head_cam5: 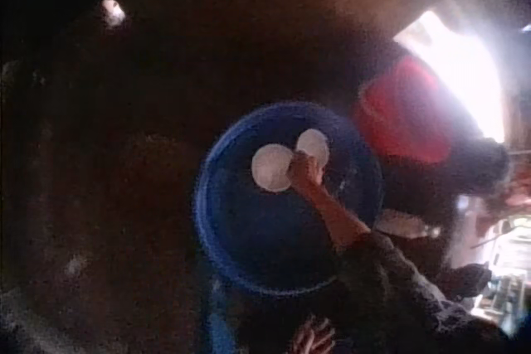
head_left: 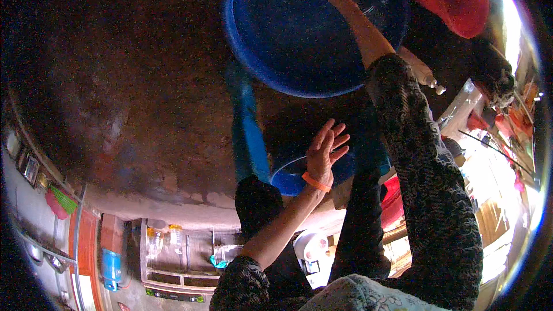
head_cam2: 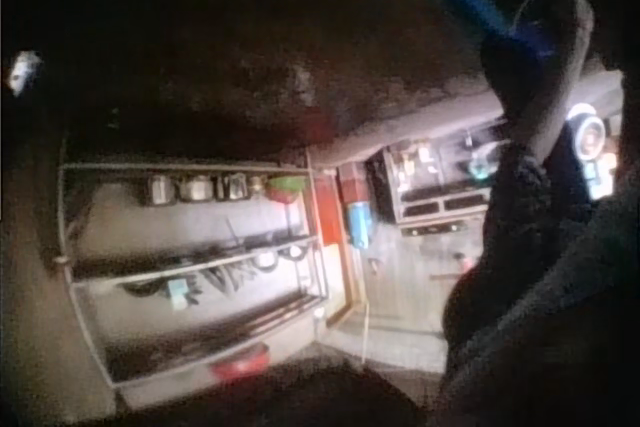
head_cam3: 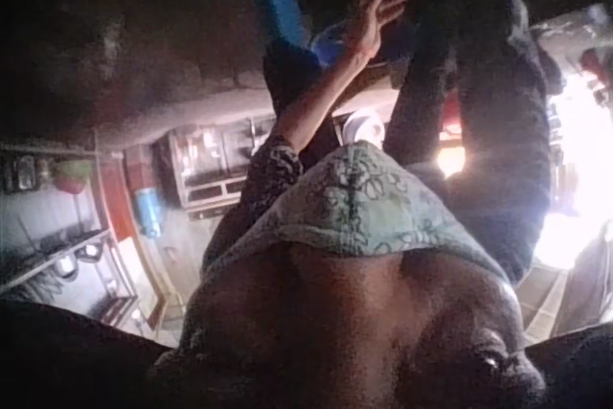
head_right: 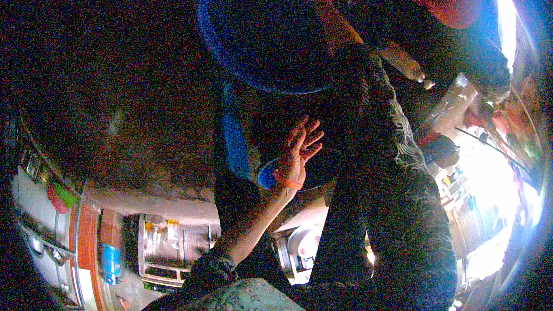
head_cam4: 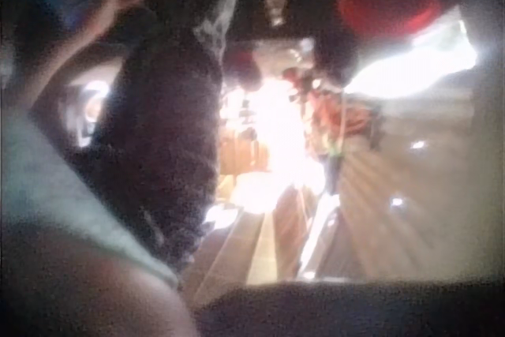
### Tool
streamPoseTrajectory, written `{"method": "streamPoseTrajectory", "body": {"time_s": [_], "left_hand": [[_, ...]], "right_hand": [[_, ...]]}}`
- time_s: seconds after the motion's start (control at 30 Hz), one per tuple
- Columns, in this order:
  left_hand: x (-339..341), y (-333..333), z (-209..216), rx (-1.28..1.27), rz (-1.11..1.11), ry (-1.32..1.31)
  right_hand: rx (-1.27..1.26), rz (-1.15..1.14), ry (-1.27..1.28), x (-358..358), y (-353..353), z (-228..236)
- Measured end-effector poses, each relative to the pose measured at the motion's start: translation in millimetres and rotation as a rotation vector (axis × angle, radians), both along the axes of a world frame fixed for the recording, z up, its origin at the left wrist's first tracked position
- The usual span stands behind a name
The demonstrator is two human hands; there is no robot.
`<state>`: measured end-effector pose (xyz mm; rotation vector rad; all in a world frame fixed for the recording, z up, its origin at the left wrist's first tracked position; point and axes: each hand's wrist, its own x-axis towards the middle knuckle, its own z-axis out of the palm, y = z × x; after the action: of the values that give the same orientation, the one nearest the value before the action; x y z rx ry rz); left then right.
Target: The person washes white bowls in a blue basin, rinses them, and places them into a blue basket. They then cover the basket with a red lid and move the basin to the floor.
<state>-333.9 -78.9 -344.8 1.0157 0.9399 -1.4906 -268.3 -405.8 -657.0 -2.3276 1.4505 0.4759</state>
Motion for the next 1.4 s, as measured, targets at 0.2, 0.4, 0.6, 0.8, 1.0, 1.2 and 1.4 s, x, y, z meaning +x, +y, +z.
{"method": "streamPoseTrajectory", "body": {"time_s": [0.2, 0.4, 0.6, 0.8, 1.0, 1.2, 1.4], "left_hand": [[5, -8, -3, -0.001, -0.003, -0.021], [12, -19, -11, 0.046, 0.029, -0.097], [36, -21, -13, 0.079, 0.121, -0.236], [30, -41, -12, -0.076, 0.03, -0.605], [14, -57, 19, -0.399, 0.001, -0.354], [3, -71, 68, -0.509, -0.251, -0.149], [-19, -93, 110, -0.579, -0.37, 0.065]], "right_hand": [[0.061, 0.253, -0.122, -25, 27, 43], [0.726, -0.277, -0.66, -65, 82, 111], [1.066, -0.429, -0.805, -107, 133, 176], [0.868, -0.223, -0.924, -137, 154, 237], [0.752, -0.11, -0.811, -178, 146, 300], [0.795, -0.317, -0.808, -218, 148, 352], [1.017, -0.738, -1.106, -281, 161, 386]]}}
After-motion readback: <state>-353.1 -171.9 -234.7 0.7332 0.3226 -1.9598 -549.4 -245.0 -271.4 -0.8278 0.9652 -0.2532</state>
